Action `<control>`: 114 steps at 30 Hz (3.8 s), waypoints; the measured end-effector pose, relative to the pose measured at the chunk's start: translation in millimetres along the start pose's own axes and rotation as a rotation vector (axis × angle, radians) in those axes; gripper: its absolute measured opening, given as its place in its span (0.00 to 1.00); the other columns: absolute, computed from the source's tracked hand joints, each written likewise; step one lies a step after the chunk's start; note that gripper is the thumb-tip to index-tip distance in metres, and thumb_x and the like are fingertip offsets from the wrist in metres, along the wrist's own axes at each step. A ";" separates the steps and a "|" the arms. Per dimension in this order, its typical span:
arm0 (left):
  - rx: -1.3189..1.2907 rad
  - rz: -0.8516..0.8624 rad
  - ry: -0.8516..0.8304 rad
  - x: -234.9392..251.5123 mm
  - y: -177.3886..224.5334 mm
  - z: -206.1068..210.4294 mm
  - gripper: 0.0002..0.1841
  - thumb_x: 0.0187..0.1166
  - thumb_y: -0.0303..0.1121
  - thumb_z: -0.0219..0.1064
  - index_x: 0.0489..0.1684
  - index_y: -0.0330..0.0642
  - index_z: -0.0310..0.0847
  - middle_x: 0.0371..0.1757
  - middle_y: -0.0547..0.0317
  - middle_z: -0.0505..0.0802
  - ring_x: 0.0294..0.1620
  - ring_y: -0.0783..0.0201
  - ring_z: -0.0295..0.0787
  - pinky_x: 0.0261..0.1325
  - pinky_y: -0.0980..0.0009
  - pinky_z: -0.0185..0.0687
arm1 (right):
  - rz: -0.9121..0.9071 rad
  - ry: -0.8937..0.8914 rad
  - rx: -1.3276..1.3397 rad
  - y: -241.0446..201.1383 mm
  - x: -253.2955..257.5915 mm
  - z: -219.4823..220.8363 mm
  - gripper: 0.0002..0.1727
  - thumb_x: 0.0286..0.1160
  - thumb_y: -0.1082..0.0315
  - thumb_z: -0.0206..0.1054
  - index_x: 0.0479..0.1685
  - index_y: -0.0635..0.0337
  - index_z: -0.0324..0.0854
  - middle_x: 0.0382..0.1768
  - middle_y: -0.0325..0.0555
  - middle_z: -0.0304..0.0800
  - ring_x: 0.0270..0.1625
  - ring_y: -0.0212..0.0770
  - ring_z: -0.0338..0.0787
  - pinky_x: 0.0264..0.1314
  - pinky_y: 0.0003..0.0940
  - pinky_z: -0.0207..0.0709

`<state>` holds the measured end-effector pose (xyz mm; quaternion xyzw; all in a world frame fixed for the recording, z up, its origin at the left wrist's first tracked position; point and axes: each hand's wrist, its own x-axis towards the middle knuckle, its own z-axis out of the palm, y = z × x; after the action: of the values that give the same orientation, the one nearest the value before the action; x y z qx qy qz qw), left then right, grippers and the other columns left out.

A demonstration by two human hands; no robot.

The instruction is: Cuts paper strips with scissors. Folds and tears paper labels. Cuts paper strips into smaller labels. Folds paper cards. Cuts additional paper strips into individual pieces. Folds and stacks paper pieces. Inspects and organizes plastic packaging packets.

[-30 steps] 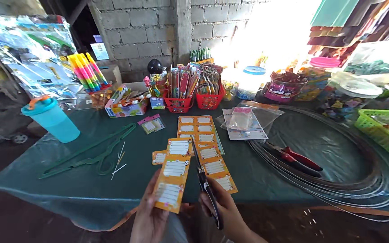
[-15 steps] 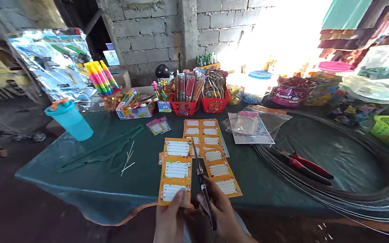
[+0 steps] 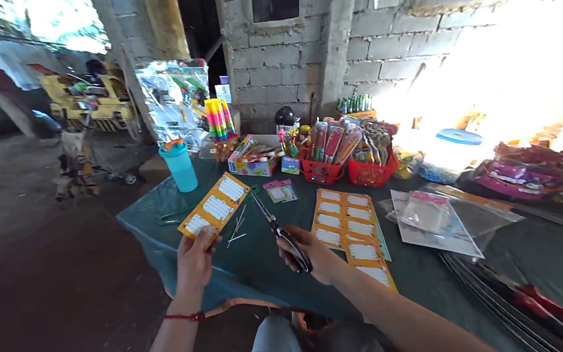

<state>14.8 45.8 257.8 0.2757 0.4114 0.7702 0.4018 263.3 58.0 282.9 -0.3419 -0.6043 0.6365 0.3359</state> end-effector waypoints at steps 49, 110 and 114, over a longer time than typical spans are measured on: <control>-0.265 -0.214 -0.126 19.5 -0.8 58.2 0.06 0.87 0.20 0.55 0.49 0.31 0.78 0.39 0.47 0.95 0.38 0.61 0.96 0.46 0.71 0.93 | -0.054 -0.023 0.032 28.5 18.9 18.4 0.31 0.78 0.60 0.66 0.78 0.62 0.66 0.34 0.31 0.83 0.30 0.24 0.84 0.33 0.17 0.79; -0.254 -0.199 -0.176 18.5 -4.2 55.9 0.06 0.86 0.18 0.56 0.52 0.31 0.78 0.41 0.48 0.95 0.39 0.62 0.97 0.49 0.71 0.92 | -0.098 0.004 0.010 32.7 18.6 21.6 0.28 0.80 0.60 0.65 0.76 0.62 0.68 0.32 0.29 0.81 0.29 0.22 0.82 0.32 0.16 0.78; -0.259 -0.204 -0.177 19.2 -4.7 55.4 0.07 0.86 0.18 0.56 0.53 0.31 0.77 0.41 0.47 0.95 0.39 0.61 0.97 0.48 0.72 0.93 | -0.081 0.024 -0.006 31.3 18.9 22.6 0.28 0.79 0.61 0.66 0.77 0.62 0.68 0.32 0.29 0.81 0.28 0.22 0.82 0.31 0.16 0.79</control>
<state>48.5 86.5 283.8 0.2453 0.2979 0.7448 0.5444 233.6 60.3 251.8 -0.3256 -0.6154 0.6165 0.3675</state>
